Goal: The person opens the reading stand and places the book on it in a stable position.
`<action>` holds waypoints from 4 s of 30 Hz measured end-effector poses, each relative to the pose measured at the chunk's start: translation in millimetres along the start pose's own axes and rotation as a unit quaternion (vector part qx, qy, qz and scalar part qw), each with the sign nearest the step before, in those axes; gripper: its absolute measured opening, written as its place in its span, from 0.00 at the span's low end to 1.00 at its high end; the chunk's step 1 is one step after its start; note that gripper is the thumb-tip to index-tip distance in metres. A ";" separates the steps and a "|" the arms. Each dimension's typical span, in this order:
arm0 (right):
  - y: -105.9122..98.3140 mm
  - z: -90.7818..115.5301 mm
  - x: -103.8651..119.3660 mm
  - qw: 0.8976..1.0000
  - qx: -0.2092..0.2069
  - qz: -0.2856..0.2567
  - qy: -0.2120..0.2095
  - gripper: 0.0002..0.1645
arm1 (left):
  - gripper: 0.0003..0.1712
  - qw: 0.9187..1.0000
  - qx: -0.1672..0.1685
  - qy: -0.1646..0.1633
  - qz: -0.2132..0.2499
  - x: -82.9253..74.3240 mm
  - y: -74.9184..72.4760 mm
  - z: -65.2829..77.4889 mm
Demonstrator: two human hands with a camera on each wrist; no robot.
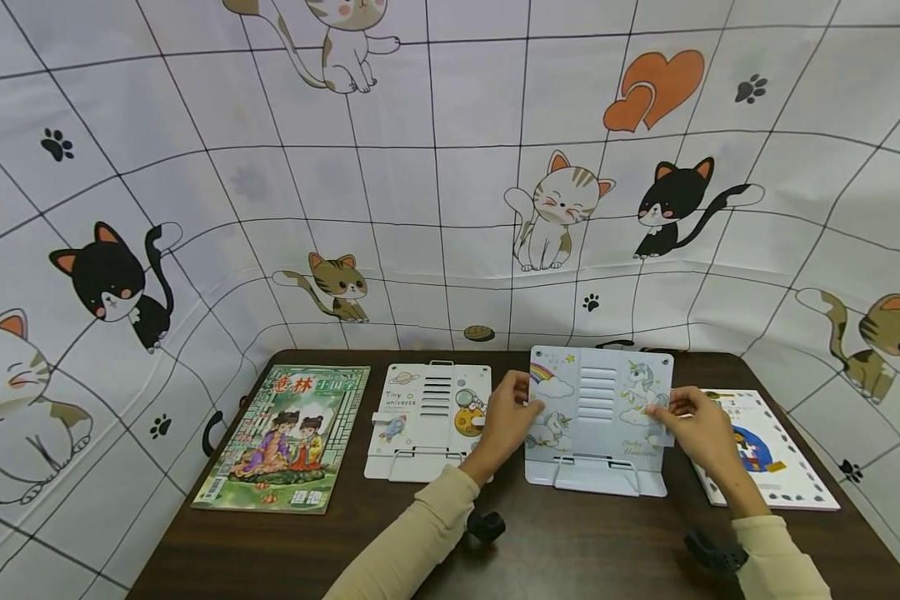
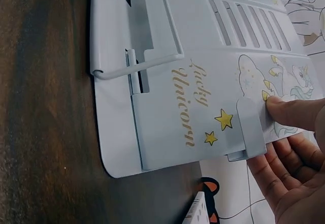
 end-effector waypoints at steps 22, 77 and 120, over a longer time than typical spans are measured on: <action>13.3 36.7 22.0 0.984 0.006 -0.047 -0.172 0.18 | 0.20 0.998 0.031 0.022 -0.047 -2.2 -11.0 -39.8; 88.6 109.4 121.3 0.939 0.031 -0.109 -0.324 0.26 | 0.17 0.991 0.107 0.085 0.005 -42.8 -40.9 1.6; 106.1 -66.7 131.4 0.892 0.327 -0.286 -0.129 0.35 | 0.33 0.989 0.068 0.117 0.051 -72.7 -15.6 68.6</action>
Point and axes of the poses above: each hand's wrist, its own z-axis away from the middle knuckle, its own y-axis out of the palm, x = y × z, the point moved 6 cm from there along -z, towards the middle knuckle, and after that the axes turned 9 degrees about y, right-handed, at the moved point
